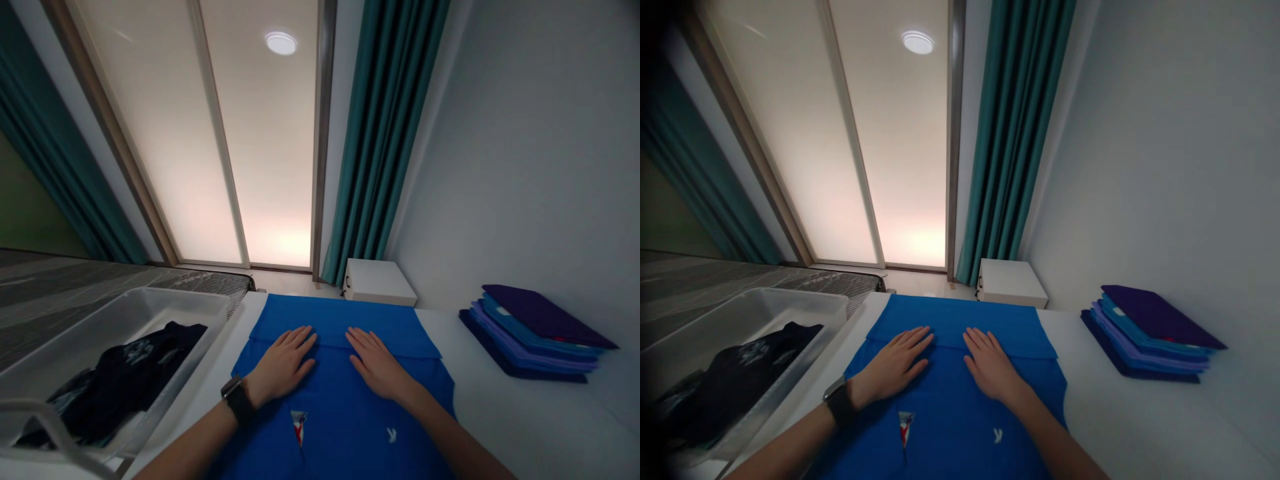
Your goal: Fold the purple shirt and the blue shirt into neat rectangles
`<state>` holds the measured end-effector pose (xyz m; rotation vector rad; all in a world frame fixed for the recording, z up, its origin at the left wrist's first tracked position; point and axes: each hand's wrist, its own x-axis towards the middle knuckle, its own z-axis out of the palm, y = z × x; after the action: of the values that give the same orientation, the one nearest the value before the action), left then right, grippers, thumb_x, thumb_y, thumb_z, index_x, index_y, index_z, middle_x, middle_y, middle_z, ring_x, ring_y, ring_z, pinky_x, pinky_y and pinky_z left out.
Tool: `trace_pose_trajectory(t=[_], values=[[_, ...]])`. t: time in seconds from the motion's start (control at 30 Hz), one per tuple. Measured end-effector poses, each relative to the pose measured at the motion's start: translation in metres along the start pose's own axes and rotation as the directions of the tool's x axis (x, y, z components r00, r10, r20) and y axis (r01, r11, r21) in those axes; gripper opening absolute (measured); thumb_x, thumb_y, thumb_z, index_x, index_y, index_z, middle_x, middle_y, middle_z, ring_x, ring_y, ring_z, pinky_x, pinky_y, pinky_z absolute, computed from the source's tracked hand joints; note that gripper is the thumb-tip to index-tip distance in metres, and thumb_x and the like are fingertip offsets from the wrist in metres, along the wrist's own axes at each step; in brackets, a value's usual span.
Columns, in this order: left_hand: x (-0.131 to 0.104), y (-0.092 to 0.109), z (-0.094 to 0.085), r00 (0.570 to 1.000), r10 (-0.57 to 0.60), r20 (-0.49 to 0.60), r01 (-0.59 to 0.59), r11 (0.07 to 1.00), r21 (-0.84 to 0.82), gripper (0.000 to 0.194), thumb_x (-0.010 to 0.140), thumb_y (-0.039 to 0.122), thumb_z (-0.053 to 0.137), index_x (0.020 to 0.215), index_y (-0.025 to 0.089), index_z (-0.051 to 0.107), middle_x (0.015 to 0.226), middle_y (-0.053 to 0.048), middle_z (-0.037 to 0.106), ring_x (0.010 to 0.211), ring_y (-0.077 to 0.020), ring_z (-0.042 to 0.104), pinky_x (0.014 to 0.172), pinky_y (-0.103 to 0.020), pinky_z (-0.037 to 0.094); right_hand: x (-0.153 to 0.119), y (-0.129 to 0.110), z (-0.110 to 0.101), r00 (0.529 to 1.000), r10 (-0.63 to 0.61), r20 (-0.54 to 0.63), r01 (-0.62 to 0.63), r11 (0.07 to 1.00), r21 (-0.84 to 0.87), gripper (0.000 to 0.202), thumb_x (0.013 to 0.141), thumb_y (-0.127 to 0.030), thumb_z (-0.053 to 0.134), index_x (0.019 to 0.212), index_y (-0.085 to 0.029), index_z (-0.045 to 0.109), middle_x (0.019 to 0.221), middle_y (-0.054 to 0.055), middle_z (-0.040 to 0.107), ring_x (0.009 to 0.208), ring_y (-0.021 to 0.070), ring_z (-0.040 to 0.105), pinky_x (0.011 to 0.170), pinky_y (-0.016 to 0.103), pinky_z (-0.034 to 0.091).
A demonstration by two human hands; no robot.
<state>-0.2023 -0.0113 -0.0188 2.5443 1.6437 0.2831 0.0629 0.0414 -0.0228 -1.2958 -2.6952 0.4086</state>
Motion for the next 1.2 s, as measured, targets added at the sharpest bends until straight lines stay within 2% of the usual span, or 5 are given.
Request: trace_pose_trajectory(t=[0.33, 0.43, 0.6, 0.83, 1.2], values=[[0.065, 0.070, 0.013, 0.981, 0.175, 0.079, -0.174, 0.985, -0.011, 0.052, 0.097, 0.043, 0.040, 0.145, 0.022, 0.040, 0.152, -0.010, 0.040, 0.138, -0.0277, 0.037, 0.113, -0.048, 0.029, -0.035, 0.078, 0.001, 0.958, 0.116, -0.264, -0.119, 0.993, 0.004, 0.044, 0.097, -0.030, 0.033, 0.133, -0.020, 0.056, 0.140, 0.009, 0.053, 0.131, 0.0223, 0.044, 0.111, 0.043, 0.028], [0.080, 0.081, 0.020, 0.976, 0.209, 0.063, -0.209, 0.978, -0.005, 0.050, 0.097, 0.043, 0.040, 0.143, 0.022, 0.042, 0.148, -0.011, 0.044, 0.135, -0.0281, 0.041, 0.110, -0.047, 0.031, -0.047, 0.106, -0.008, 0.893, 0.233, -0.386, -0.249, 0.969, 0.010, 0.040, 0.096, -0.026, 0.032, 0.123, -0.021, 0.062, 0.122, 0.010, 0.063, 0.114, 0.0229, 0.056, 0.096, 0.039, 0.040], [0.109, 0.090, 0.023, 0.965, 0.260, 0.013, -0.260, 0.965, -0.017, 0.041, 0.098, 0.036, 0.038, 0.135, 0.023, 0.050, 0.136, -0.008, 0.055, 0.122, -0.0251, 0.050, 0.103, -0.043, 0.037, -0.069, 0.143, -0.023, 0.742, 0.472, -0.476, -0.527, 0.849, 0.021, 0.033, 0.093, -0.017, 0.034, 0.110, -0.016, 0.062, 0.107, 0.010, 0.068, 0.101, 0.0216, 0.061, 0.085, 0.032, 0.038], [0.177, 0.093, 0.023, 0.969, 0.244, -0.032, -0.243, 0.970, 0.011, 0.035, 0.096, 0.024, 0.035, 0.121, 0.021, 0.060, 0.118, -0.007, 0.064, 0.108, -0.0237, 0.055, 0.094, -0.040, 0.041, -0.068, 0.138, -0.024, 0.683, 0.647, -0.339, -0.700, 0.713, -0.048, 0.028, 0.099, -0.028, 0.036, 0.086, -0.019, 0.060, 0.085, 0.006, 0.071, 0.083, 0.0196, 0.065, 0.072, 0.030, 0.034], [0.293, 0.122, 0.054, 0.972, 0.235, 0.004, -0.235, 0.972, 0.021, 0.038, 0.097, 0.018, 0.033, 0.124, 0.019, 0.058, 0.120, -0.012, 0.064, 0.113, -0.0265, 0.057, 0.095, -0.042, 0.043, -0.066, 0.131, -0.018, 0.696, 0.581, -0.422, -0.666, 0.742, -0.077, 0.019, 0.096, -0.029, 0.047, 0.084, -0.019, 0.057, 0.087, 0.006, 0.069, 0.089, 0.0215, 0.063, 0.078, 0.032, 0.031]])
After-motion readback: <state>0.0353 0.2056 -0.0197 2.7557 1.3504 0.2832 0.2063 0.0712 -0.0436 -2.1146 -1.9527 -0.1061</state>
